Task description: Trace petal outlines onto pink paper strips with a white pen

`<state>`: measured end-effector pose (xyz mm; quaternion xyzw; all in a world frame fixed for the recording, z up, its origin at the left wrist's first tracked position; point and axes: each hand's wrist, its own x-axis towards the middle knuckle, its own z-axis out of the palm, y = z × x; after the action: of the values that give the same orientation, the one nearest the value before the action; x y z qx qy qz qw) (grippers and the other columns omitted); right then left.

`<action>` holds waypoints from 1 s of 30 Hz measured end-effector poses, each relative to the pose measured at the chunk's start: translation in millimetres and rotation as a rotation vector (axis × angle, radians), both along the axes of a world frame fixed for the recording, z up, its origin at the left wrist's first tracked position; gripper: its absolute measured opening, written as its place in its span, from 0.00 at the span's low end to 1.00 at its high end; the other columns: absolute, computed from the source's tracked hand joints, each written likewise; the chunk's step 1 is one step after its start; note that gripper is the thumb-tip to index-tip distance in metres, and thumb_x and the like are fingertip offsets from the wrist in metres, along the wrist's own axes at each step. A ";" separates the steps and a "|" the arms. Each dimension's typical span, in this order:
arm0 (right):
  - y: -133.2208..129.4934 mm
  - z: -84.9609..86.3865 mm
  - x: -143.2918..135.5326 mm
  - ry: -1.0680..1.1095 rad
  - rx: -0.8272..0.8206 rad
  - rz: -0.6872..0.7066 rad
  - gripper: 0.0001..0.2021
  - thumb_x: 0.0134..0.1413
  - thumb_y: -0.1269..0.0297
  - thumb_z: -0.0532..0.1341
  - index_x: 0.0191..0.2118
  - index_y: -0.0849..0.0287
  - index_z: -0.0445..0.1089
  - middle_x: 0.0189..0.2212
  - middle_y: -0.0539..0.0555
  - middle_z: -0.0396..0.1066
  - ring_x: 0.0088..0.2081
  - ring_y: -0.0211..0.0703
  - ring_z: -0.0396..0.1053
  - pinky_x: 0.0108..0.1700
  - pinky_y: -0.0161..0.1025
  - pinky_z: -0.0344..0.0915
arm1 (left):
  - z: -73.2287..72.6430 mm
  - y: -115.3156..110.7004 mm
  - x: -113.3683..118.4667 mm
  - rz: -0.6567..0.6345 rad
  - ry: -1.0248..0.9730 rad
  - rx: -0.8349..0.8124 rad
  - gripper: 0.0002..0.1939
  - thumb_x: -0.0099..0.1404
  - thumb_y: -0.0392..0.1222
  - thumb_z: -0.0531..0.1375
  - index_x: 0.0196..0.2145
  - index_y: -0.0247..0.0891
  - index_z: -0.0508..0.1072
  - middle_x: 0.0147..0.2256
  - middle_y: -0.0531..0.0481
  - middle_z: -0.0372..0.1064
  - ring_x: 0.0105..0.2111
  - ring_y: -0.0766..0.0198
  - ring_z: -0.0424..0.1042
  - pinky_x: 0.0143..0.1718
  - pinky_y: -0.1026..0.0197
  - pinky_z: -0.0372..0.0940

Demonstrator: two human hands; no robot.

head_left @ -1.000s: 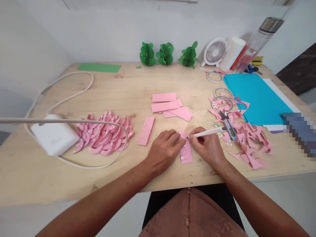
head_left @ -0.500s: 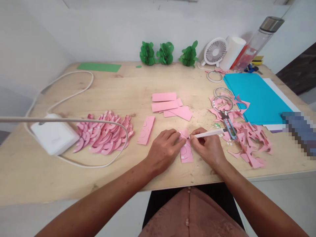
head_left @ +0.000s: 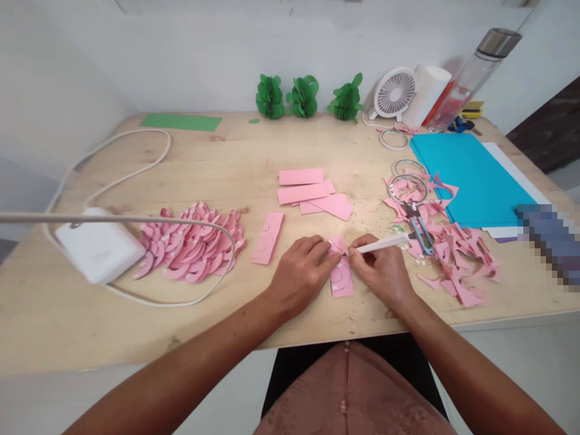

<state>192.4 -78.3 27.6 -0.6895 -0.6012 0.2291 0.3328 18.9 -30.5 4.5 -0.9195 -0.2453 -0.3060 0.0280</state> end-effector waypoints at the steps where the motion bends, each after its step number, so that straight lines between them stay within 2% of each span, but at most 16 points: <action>1: 0.0 0.0 0.0 0.000 0.002 0.001 0.08 0.52 0.62 0.56 0.30 0.59 0.70 0.17 0.48 0.67 0.19 0.36 0.64 0.23 0.31 0.55 | 0.0 -0.1 0.0 0.001 -0.001 -0.003 0.08 0.69 0.33 0.54 0.39 0.37 0.74 0.37 0.45 0.72 0.42 0.57 0.70 0.41 0.55 0.69; 30: -1.9 -1.9 -1.3 -0.014 -0.003 0.016 0.09 0.54 0.61 0.56 0.29 0.59 0.70 0.17 0.49 0.70 0.20 0.38 0.67 0.24 0.32 0.58 | 2.2 0.1 1.1 0.004 -0.004 -0.012 0.08 0.70 0.33 0.54 0.40 0.36 0.73 0.36 0.46 0.72 0.42 0.58 0.71 0.41 0.56 0.69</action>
<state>191.1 -80.2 25.8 -0.6866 -0.6086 0.2280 0.3258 20.1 -30.4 6.8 -0.9185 -0.2489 -0.3064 0.0227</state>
